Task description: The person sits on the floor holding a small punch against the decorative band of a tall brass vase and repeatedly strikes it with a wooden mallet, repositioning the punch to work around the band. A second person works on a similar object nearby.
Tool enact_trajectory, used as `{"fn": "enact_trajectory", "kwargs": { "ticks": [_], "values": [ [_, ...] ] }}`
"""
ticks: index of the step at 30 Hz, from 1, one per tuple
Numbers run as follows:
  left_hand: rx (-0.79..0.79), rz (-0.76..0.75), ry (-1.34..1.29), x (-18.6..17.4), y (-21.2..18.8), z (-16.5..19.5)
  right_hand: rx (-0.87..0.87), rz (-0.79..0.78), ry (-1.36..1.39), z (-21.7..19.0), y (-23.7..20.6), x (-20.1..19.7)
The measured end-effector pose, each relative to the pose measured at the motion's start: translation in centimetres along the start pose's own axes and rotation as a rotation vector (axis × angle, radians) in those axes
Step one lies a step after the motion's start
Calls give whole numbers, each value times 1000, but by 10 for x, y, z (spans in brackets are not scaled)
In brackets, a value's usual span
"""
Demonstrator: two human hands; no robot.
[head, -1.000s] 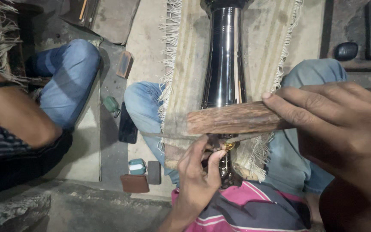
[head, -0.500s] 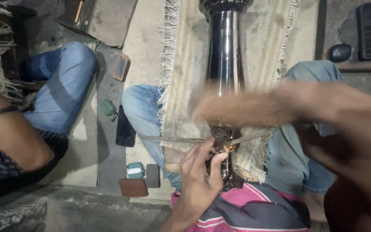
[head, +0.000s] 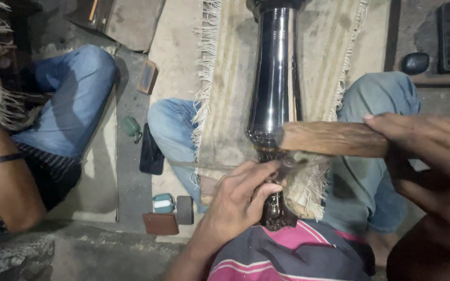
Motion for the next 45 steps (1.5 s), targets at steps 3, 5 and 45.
{"fn": "enact_trajectory", "kwargs": {
  "ticks": [3,5,45],
  "values": [
    [25,-107,-35,-1,10,-1,110,-7,24,12,-9,3],
    [78,-124,-48,-4,11,4,137,-14,-12,11,-11,4],
    [-211,431,-195,23,-41,-28,-420,-77,-405,-70,52,11]
  ]
}}
Point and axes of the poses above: each hand's wrist, its own y-axis towards the middle knuckle, its own x-axis out of the palm, z = x × y, the point moved 7 cm from there along y, towards the middle knuckle, and after that the axes turned 2 degrees about -x, right-handed, at the moved point
